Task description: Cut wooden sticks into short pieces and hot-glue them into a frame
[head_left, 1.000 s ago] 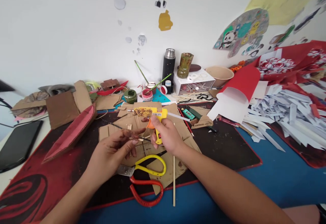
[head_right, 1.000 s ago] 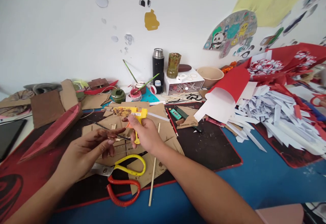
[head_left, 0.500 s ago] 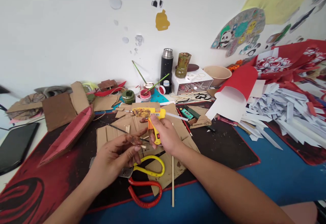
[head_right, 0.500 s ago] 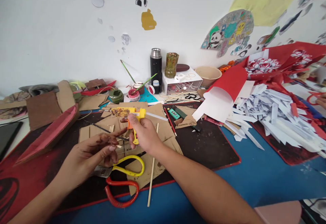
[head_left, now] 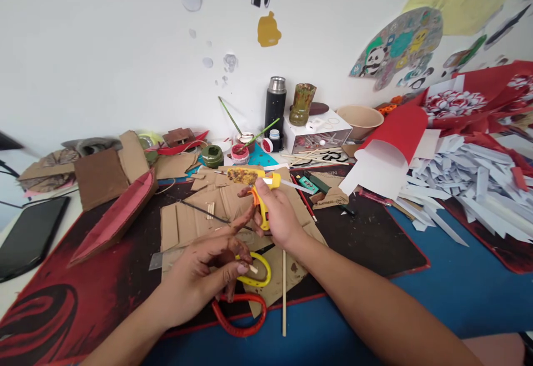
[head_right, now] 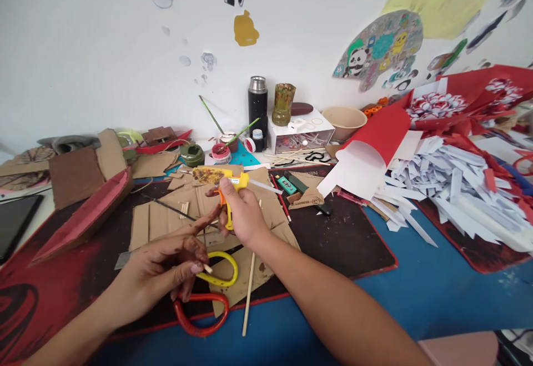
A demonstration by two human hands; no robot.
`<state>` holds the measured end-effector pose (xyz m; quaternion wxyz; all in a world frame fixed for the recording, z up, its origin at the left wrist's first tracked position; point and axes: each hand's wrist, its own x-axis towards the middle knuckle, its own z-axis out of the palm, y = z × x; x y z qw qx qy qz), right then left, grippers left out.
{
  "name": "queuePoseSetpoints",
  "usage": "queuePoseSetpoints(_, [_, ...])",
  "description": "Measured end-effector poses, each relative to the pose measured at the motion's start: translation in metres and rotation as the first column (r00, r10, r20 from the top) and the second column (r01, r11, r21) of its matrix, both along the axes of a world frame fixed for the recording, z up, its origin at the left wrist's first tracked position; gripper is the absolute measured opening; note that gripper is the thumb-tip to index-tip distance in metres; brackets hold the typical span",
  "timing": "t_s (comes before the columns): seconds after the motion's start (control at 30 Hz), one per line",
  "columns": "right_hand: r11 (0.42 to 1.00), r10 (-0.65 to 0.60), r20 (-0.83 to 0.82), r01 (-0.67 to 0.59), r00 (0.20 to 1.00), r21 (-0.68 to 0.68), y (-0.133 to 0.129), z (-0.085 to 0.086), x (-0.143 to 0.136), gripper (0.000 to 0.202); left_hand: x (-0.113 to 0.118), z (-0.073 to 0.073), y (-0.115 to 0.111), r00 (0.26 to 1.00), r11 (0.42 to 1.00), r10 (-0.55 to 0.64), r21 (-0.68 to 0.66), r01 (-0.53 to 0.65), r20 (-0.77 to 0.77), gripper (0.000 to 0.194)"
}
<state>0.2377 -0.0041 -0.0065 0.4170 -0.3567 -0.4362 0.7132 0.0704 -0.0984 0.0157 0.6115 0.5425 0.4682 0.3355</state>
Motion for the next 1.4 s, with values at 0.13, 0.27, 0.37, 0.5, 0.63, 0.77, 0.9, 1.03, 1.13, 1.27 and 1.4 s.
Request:
queuePoseSetpoints(0.13, [0.998, 0.046, 0.030, -0.045, 0.998, -0.039, -0.001, -0.001, -0.002, 0.080, 0.011, 0.009, -0.010, 0.953, 0.951, -0.303, 0.058, 0.304, -0.026, 0.026])
queuePoseSetpoints(0.27, [0.999, 0.034, 0.013, -0.034, 0.999, -0.015, -0.001, 0.000, 0.000, 0.073, -0.002, 0.016, -0.004, 0.999, 0.980, 0.052, 0.191, -0.049, -0.008, 0.022])
queuePoseSetpoints(0.37, [1.000, -0.004, -0.003, 0.004, 1.000, 0.003, 0.001, 0.002, 0.003, 0.067, -0.031, 0.017, 0.015, 0.798, 0.736, 0.597, 0.343, -0.583, 0.076, 0.019])
queuePoseSetpoints(0.5, [0.999, 0.032, 0.018, -0.032, 0.999, 0.031, 0.001, 0.000, 0.003, 0.066, -0.064, 0.011, 0.037, 0.596, 0.524, 0.796, 0.374, -0.765, 0.106, 0.015])
queuePoseSetpoints(0.63, [0.991, 0.092, 0.088, -0.099, 0.992, 0.086, -0.003, -0.002, 0.000, 0.067, -0.072, 0.003, 0.042, 0.619, 0.558, 0.784, 0.389, -0.733, 0.041, 0.019])
queuePoseSetpoints(0.77, [0.987, 0.112, 0.149, -0.128, 0.982, 0.100, -0.006, 0.001, 0.000, 0.067, -0.068, -0.003, 0.040, 0.653, 0.615, 0.756, 0.381, -0.690, -0.037, 0.021])
queuePoseSetpoints(0.9, [0.984, 0.128, 0.189, -0.149, 0.974, 0.100, -0.008, 0.003, 0.000, 0.066, -0.065, -0.005, 0.038, 0.692, 0.659, 0.720, 0.372, -0.654, -0.059, 0.020])
queuePoseSetpoints(1.03, [0.982, 0.148, 0.238, -0.171, 0.960, 0.080, -0.011, 0.004, -0.001, 0.065, -0.061, -0.007, 0.037, 0.701, 0.668, 0.711, 0.362, -0.650, -0.054, 0.022])
queuePoseSetpoints(1.13, [0.981, 0.158, 0.245, -0.180, 0.956, 0.071, -0.013, 0.005, -0.001, 0.066, -0.060, -0.009, 0.037, 0.706, 0.677, 0.705, 0.360, -0.642, -0.068, 0.025])
queuePoseSetpoints(1.27, [0.980, 0.166, 0.242, -0.188, 0.956, 0.068, -0.014, 0.005, -0.001, 0.067, -0.061, -0.009, 0.037, 0.712, 0.681, 0.700, 0.355, -0.640, -0.058, 0.028])
queuePoseSetpoints(1.4, [0.980, 0.170, 0.244, -0.189, 0.955, 0.057, -0.015, 0.006, -0.001, 0.068, -0.061, -0.009, 0.037, 0.713, 0.681, 0.698, 0.360, -0.637, -0.059, 0.028])
